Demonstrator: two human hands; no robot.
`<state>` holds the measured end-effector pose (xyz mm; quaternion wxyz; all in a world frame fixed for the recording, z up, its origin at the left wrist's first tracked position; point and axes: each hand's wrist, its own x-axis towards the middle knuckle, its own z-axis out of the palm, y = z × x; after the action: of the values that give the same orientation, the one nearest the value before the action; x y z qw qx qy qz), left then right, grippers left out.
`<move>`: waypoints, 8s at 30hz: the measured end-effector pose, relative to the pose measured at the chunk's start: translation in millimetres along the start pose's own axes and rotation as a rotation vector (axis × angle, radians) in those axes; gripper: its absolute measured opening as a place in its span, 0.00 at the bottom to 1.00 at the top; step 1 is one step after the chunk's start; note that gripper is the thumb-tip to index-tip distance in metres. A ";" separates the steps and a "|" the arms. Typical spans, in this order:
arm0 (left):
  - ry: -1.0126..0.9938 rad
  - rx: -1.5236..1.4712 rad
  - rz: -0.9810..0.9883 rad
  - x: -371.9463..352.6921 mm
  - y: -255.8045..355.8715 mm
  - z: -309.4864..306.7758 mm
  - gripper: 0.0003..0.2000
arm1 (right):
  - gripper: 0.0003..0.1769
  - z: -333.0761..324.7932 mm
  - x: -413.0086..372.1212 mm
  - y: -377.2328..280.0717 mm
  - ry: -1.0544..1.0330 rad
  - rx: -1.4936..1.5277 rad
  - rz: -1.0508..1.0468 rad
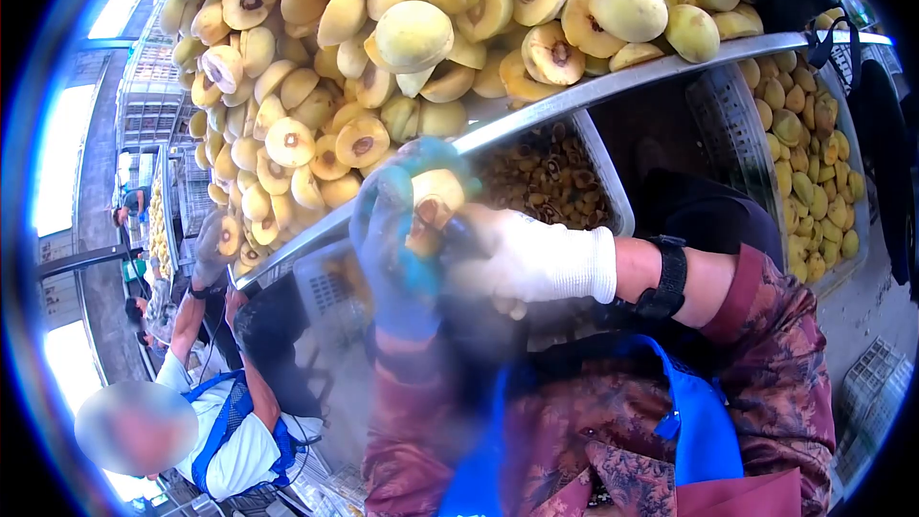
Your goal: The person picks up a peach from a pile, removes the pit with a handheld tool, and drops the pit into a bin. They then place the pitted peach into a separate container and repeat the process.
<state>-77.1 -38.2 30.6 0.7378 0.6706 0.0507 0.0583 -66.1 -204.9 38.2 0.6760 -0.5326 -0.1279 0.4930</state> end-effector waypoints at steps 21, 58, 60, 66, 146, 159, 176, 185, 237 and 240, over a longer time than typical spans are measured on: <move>-0.296 0.063 -0.183 13.1 28.7 -3.7 0.18 | 0.26 7.0 6.9 19.7 -0.179 0.258 -0.072; 0.128 1.679 0.606 31.5 56.4 -130.0 0.30 | 0.08 -24.8 10.3 41.5 0.210 -1.435 -0.205; 0.015 1.733 0.666 56.6 41.1 -97.6 0.31 | 0.08 -22.0 16.9 46.0 0.203 -1.392 -0.264; -0.174 1.826 0.481 95.2 -7.2 -72.6 0.20 | 0.12 -25.1 24.1 42.7 0.281 -1.134 -0.505; -0.349 -0.040 -0.214 11.4 18.6 -12.8 0.13 | 0.13 14.4 -6.7 8.4 -0.157 0.318 0.051; -0.311 -0.183 0.033 -0.4 9.1 4.0 0.29 | 0.08 9.4 -15.0 12.5 -0.471 0.761 0.156; 0.433 0.535 0.181 0.9 32.5 -207.3 0.26 | 0.07 -30.6 14.2 64.2 0.244 -1.636 -0.155; 0.310 1.633 0.231 108.8 46.8 -132.6 0.35 | 0.10 -17.5 16.6 50.2 0.303 -1.601 -0.375; 0.050 0.025 0.164 0.2 -9.7 6.6 0.22 | 0.25 1.1 3.6 13.3 0.056 -0.057 -0.121; -0.095 0.034 0.051 2.3 3.2 5.2 0.21 | 0.22 3.9 1.1 12.0 0.089 -0.165 -0.115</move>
<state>-74.0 -42.6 34.3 0.7263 0.6859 -0.0002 0.0444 -74.7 -202.4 29.2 0.6619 -0.5996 -0.1684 0.4171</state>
